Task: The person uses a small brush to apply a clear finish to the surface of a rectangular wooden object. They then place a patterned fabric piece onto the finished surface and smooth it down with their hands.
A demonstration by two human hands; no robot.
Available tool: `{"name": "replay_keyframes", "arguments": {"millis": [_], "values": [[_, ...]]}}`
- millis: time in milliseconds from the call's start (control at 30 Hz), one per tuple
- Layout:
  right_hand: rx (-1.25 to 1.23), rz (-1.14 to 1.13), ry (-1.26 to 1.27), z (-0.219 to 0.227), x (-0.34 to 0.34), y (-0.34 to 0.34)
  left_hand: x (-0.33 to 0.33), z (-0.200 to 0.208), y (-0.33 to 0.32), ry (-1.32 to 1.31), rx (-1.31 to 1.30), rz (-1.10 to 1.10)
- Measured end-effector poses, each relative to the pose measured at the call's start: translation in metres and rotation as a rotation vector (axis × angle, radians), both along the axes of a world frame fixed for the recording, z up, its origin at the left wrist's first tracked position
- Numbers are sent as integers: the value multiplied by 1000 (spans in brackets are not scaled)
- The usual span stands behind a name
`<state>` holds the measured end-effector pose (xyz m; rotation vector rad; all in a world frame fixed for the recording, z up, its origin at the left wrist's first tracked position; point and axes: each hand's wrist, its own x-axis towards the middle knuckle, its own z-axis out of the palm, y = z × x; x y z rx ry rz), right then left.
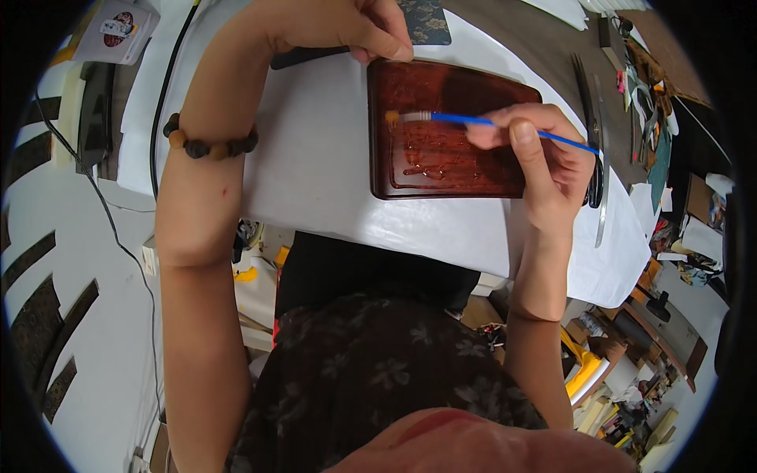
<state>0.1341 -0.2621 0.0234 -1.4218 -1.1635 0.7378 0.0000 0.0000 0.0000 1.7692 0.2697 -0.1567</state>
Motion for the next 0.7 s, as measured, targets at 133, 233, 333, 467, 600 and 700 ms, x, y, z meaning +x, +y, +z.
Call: {"name": "replay_keyframes", "arguments": {"millis": [133,233,333,467,600,700], "values": [[21,-27,29,-2,-3,2,1,0,-2,10,13,18],[29,-20,33,-2,-3,1,1,2,-3,11,13,22],[-3,-4,23,-2,-1,0,0,-1,-1,-7,14,16],[34,-66,-10,-2,1,2,1,1,-2,-17,34,7],[9,118,-14,4,7,-7,0,-1,-1,-29,26,3],[19,-43,-4,1,3,0,1,0,-1,-32,20,0]]}}
